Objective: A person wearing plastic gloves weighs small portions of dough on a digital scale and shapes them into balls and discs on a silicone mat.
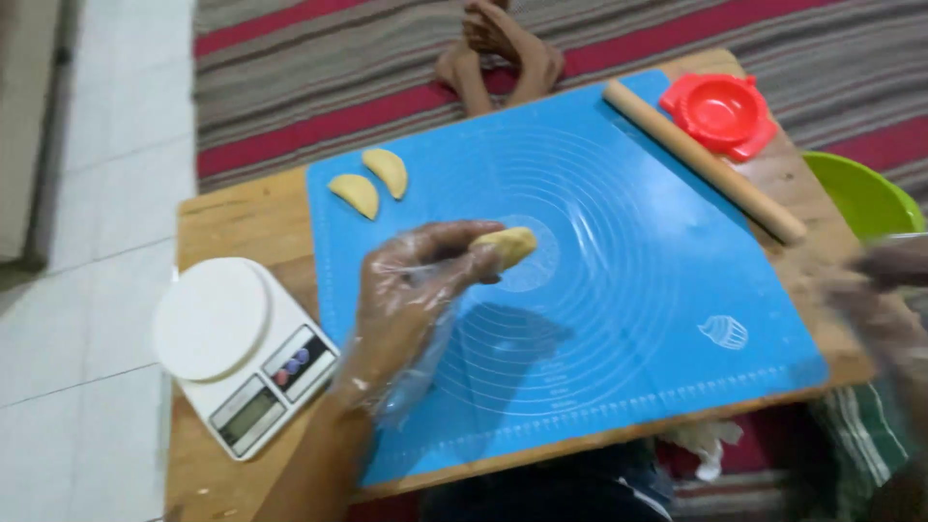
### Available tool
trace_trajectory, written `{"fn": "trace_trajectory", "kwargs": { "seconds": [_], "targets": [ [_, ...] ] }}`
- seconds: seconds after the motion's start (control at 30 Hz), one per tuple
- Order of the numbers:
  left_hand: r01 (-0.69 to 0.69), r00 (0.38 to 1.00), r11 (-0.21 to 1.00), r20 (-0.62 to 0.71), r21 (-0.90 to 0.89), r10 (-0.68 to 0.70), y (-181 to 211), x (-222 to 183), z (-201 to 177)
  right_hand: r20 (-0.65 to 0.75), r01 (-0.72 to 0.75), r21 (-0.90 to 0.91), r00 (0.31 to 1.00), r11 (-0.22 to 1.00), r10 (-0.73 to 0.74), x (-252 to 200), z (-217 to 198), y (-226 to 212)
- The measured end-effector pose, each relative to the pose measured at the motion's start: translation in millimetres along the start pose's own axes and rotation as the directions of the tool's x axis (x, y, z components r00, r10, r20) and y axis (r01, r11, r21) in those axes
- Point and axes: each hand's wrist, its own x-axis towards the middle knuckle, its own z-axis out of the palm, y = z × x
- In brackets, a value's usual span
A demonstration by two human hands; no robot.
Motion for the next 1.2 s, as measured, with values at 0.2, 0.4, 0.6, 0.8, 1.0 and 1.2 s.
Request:
{"fn": "trace_trajectory", "kwargs": {
  "seconds": [0.2, 0.4, 0.6, 0.8, 1.0, 1.2],
  "targets": [
    [-0.058, 0.997, 0.998, 0.054, 0.025, 0.057, -10.8, 6.6, -7.8, 0.330, 0.215, 0.234, 0.900, 0.948, -0.286, 71.7, 68.5, -143.7],
    [-0.157, 0.986, 0.988, -0.067, -0.015, 0.155, -18.6, 9.5, -8.4, 0.514, -0.207, 0.380, 0.858, 0.902, -0.020, 100.2, 102.5, -161.7],
    [-0.142, 0.974, 0.951, -0.209, -0.273, 0.086, -22.1, 22.1, -6.7, 0.302, -0.230, 0.889, 0.944, 0.396, -0.131, 113.3, 164.6, -119.1],
    [-0.029, 0.981, 0.995, -0.195, -0.092, 0.011, -6.5, 17.5, -1.5, 0.162, -0.099, 0.957, 0.962, 0.271, -0.221, 106.6, 182.1, -101.2],
    [-0.141, 0.972, 0.950, -0.144, 0.278, 0.186, -16.1, 19.1, -2.3, 0.363, -0.312, 0.863, 0.930, 0.398, -0.058, 99.3, 162.8, -115.8],
    [-0.089, 0.986, 0.991, -0.133, 0.097, 0.101, -31.9, 21.3, -2.6, 0.256, -0.221, 0.905, 0.965, 0.364, -0.050, 97.1, 170.4, -112.2]
  ]
}}
